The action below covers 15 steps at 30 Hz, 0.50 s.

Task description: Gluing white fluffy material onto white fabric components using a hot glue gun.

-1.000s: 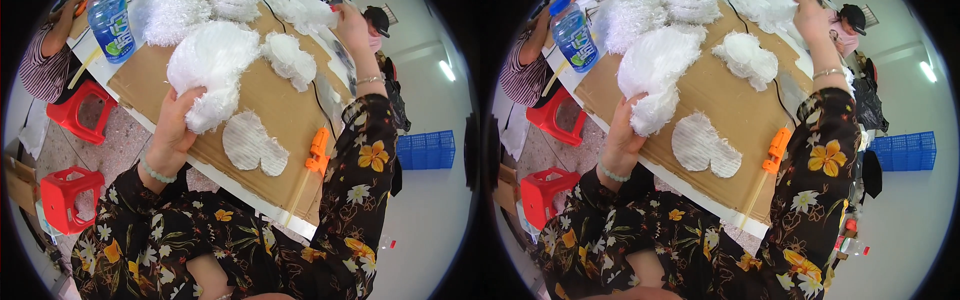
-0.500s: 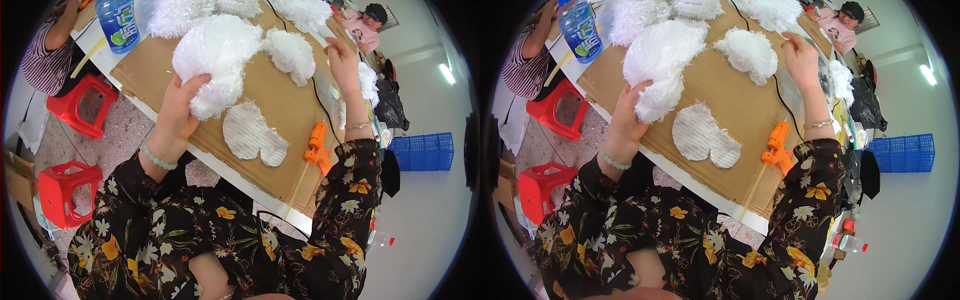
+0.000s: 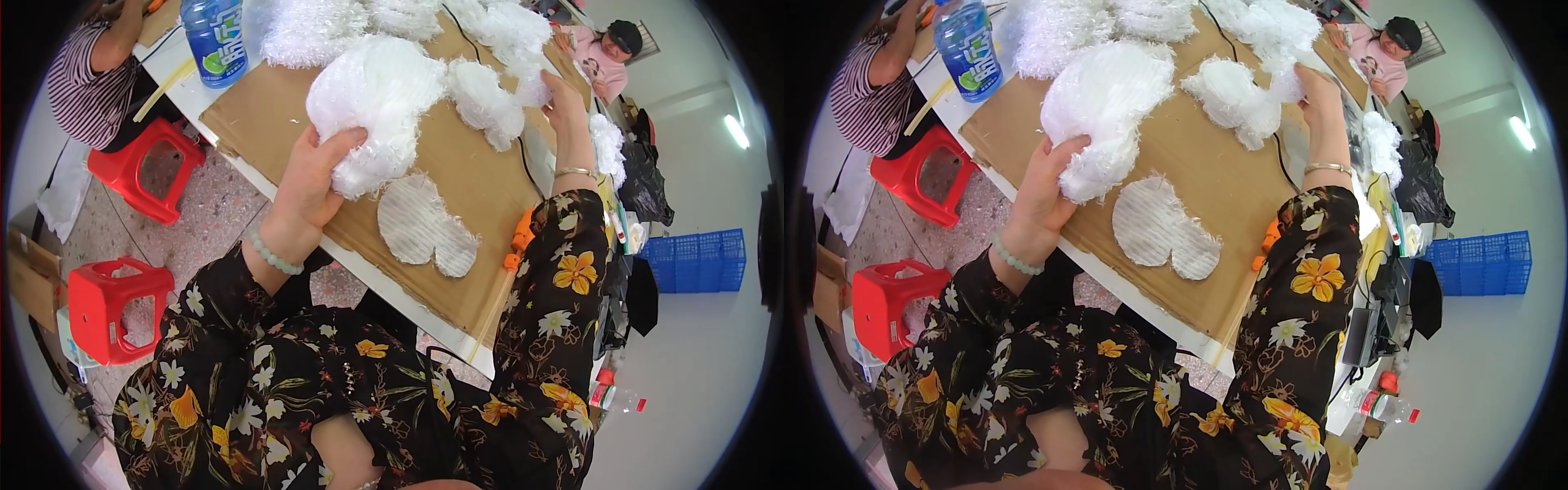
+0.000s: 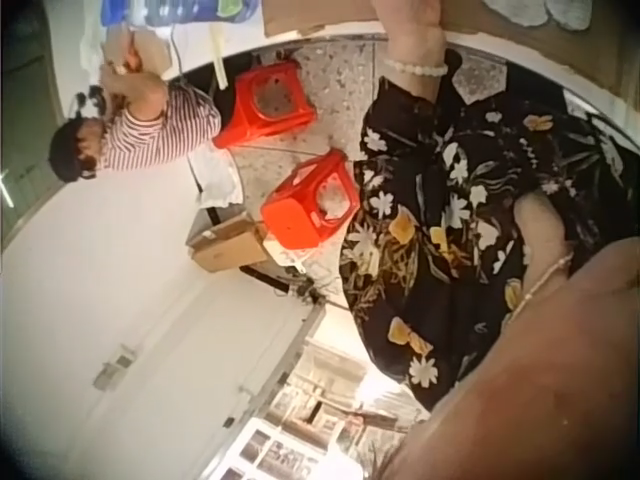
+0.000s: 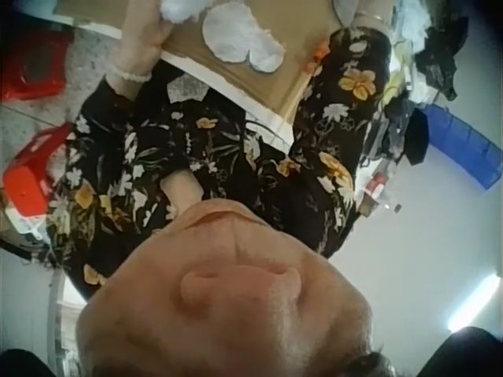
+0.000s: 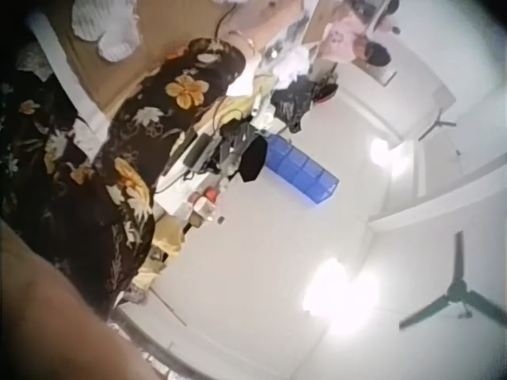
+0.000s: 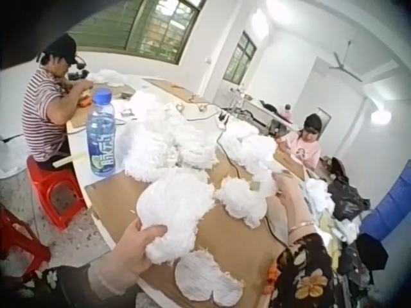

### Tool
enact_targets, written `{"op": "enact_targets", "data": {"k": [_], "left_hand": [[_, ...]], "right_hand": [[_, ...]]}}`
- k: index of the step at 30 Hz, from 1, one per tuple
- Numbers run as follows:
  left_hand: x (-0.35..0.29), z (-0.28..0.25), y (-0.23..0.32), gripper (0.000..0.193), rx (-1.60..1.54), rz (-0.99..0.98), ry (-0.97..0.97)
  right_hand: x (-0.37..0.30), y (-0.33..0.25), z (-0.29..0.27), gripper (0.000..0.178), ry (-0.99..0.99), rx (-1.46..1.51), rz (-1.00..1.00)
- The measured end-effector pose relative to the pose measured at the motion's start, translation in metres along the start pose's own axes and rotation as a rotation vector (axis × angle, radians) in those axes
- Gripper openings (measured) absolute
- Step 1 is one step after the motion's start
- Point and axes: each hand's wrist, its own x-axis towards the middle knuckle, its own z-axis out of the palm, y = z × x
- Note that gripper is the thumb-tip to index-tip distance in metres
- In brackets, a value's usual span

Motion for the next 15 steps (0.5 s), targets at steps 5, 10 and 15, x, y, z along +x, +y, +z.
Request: {"op": "enact_targets", "data": {"k": [5, 10, 15], "left_hand": [[-0.001, -0.003, 0.001, 0.053, 0.010, -0.001, 0.011], [-0.001, 0.002, 0.000, 0.054, 0.014, -0.010, -0.003], [-0.001, -0.001, 0.001, 0.054, 0.021, -0.004, 0.019]], "right_hand": [[-0.012, -0.001, -0.013, 0.024, -0.081, 0.606, 0.053], [0.000, 0.015, -0.036, 0.025, -0.078, 0.812, 0.127], [-0.009, -0.005, -0.026, 0.025, 0.363, 0.197, -0.307]]}}
